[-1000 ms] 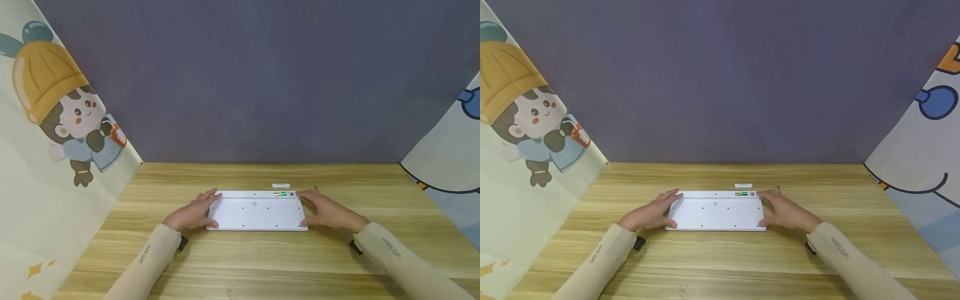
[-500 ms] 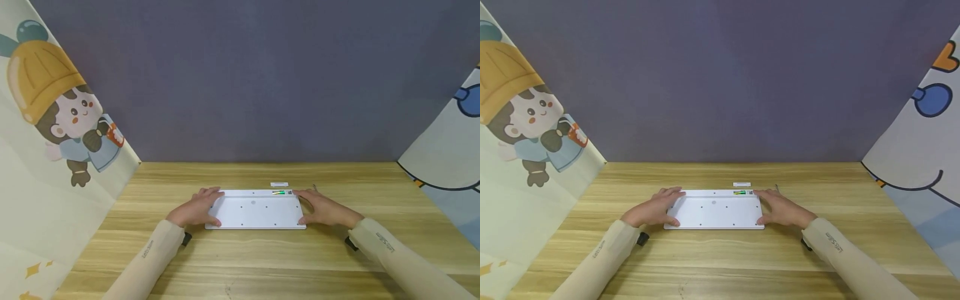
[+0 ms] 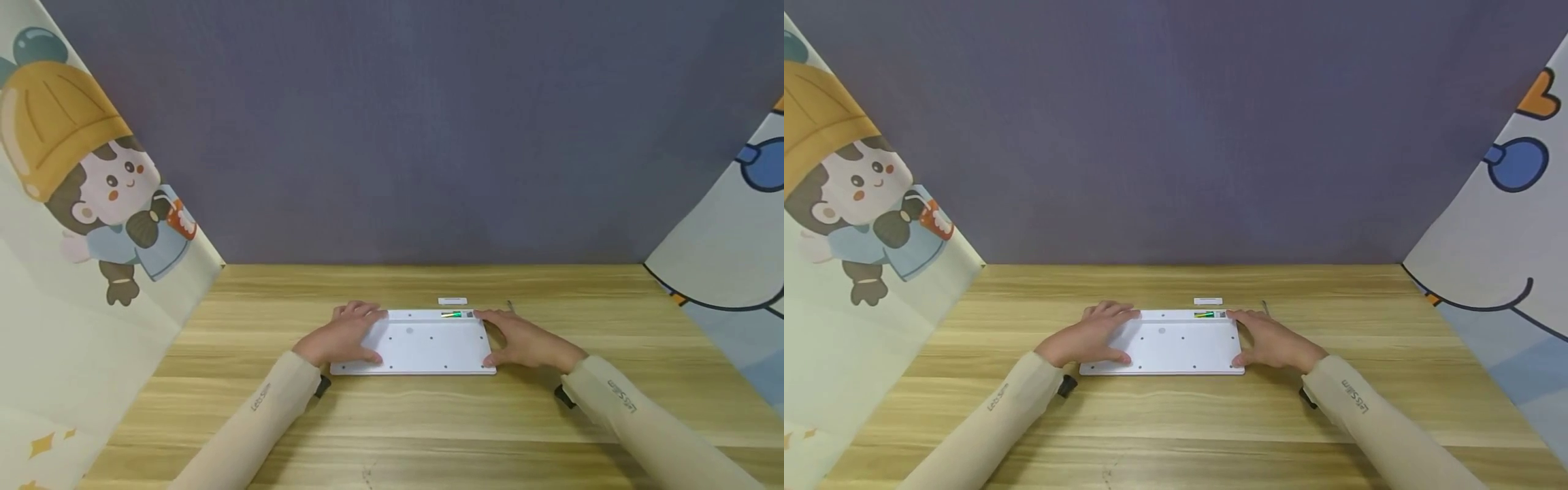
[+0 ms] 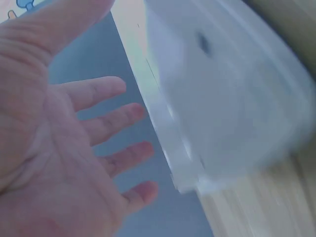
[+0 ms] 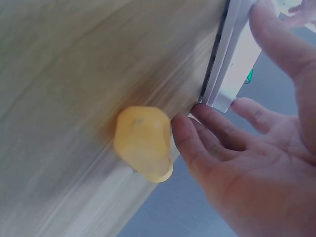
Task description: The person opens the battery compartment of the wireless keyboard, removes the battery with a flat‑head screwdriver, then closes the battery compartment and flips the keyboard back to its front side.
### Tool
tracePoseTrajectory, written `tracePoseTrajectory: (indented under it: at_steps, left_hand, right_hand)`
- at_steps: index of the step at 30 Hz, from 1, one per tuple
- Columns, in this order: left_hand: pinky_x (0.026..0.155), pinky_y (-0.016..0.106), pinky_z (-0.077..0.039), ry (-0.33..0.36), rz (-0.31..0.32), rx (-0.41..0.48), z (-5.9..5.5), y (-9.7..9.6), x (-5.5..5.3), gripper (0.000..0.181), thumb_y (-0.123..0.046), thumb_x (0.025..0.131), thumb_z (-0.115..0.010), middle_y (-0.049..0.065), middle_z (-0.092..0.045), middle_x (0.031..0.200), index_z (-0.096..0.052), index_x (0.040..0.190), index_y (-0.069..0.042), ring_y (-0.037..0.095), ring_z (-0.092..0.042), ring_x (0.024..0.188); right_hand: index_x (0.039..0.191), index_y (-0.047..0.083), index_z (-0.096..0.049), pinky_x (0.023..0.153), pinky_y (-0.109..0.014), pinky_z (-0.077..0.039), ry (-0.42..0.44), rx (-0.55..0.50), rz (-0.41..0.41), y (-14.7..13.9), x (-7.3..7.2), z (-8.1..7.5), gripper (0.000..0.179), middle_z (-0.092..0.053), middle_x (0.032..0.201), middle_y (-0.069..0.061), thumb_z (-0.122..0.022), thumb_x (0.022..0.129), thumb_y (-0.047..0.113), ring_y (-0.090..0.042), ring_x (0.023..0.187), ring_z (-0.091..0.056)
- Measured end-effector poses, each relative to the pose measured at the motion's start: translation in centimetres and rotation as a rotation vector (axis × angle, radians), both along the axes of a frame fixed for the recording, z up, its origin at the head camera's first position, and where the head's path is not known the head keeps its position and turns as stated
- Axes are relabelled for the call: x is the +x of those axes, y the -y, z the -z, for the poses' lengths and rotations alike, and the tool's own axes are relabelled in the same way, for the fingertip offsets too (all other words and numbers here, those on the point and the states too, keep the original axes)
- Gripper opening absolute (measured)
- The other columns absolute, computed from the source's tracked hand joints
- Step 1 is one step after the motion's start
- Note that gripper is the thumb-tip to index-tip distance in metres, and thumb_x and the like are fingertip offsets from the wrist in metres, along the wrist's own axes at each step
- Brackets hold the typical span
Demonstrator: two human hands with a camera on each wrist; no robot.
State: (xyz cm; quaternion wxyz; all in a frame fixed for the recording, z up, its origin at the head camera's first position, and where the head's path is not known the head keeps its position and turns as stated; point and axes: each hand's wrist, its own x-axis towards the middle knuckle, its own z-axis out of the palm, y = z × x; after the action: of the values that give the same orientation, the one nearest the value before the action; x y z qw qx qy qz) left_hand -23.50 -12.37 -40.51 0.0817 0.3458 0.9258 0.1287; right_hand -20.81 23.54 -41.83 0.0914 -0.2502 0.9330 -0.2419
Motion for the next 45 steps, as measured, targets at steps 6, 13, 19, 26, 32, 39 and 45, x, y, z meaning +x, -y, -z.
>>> tracePoseTrajectory:
  at_steps: [6, 13, 19, 26, 32, 39, 45]
  left_hand:
    - [0.107, 0.049, -0.020, -0.026, 0.079, -0.008, -0.3, -3.1, -0.5, 0.081, -0.042, 0.078, -0.075, 0.010, -0.037, 0.145, -0.041, 0.143, -0.007, 0.027, -0.028, 0.133]
    - [0.111, 0.045, -0.017, 0.020, 0.110, 0.003, -0.6, -6.2, -0.9, 0.073, -0.038, 0.082, -0.073, 0.002, -0.040, 0.143, -0.041, 0.143, -0.010, 0.025, -0.028, 0.134]
    - [0.109, 0.036, -0.023, 0.007, 0.172, 0.013, -0.1, -8.6, -2.0, 0.066, -0.036, 0.085, -0.070, 0.002, -0.044, 0.138, -0.044, 0.142, -0.015, 0.021, -0.033, 0.131]
    - [0.102, 0.030, -0.035, 0.004, 0.186, 0.016, 0.4, -11.1, -3.2, 0.057, -0.029, 0.088, -0.068, 0.002, -0.049, 0.130, -0.048, 0.140, -0.017, 0.016, -0.042, 0.122]
    - [0.098, 0.030, -0.038, 0.036, 0.151, 0.010, 0.1, -12.7, -3.3, 0.049, -0.020, 0.090, -0.066, 0.002, -0.049, 0.131, -0.051, 0.137, -0.019, 0.017, -0.042, 0.123]
    - [0.090, 0.023, -0.042, 0.022, 0.153, 0.044, 0.3, -13.5, -4.2, 0.034, -0.010, 0.090, -0.065, -0.003, -0.056, 0.123, -0.064, 0.123, -0.020, 0.010, -0.052, 0.107]
    - [0.073, 0.019, -0.043, 0.006, 0.156, 0.043, 0.5, -14.2, -4.6, 0.028, -0.006, 0.089, -0.063, -0.002, -0.058, 0.105, -0.066, 0.113, -0.020, 0.007, -0.052, 0.086]
  right_hand:
    - [0.143, -0.002, -0.034, 0.104, -0.059, -0.023, 0.024, 0.021, 0.028, 0.2, 0.0, 0.0, 0.094, -0.038, 0.142, -0.024, -0.081, 0.071, 0.036, -0.046, 0.131, -0.027]
    - [0.143, -0.001, -0.035, 0.102, -0.057, -0.027, 0.042, 0.032, 0.055, 0.4, 0.1, -0.3, 0.094, -0.038, 0.142, -0.023, -0.082, 0.070, 0.034, -0.045, 0.131, -0.029]
    - [0.144, 0.000, -0.035, 0.101, -0.058, -0.028, 0.060, 0.035, 0.060, 0.5, 0.1, -0.4, 0.092, -0.037, 0.143, -0.023, -0.082, 0.072, 0.034, -0.044, 0.130, -0.031]
    - [0.144, 0.001, -0.034, 0.102, -0.057, -0.029, 0.062, 0.051, 0.063, 0.5, -0.1, -0.2, 0.092, -0.037, 0.143, -0.022, -0.081, 0.072, 0.035, -0.042, 0.130, -0.032]
    - [0.143, -0.001, -0.035, 0.102, -0.056, -0.030, 0.052, 0.049, 0.058, 0.6, -0.1, -0.3, 0.091, -0.038, 0.142, -0.023, -0.082, 0.072, 0.032, -0.042, 0.129, -0.034]
    - [0.143, 0.001, -0.036, 0.101, -0.056, -0.030, 0.063, 0.050, 0.077, 0.6, -0.2, -0.4, 0.091, -0.038, 0.143, -0.022, -0.082, 0.072, 0.032, -0.041, 0.130, -0.033]
    - [0.143, 0.000, -0.036, 0.101, -0.056, -0.031, 0.064, 0.058, 0.081, 0.5, -0.3, -0.4, 0.092, -0.039, 0.141, -0.024, -0.082, 0.071, 0.034, -0.042, 0.129, -0.035]
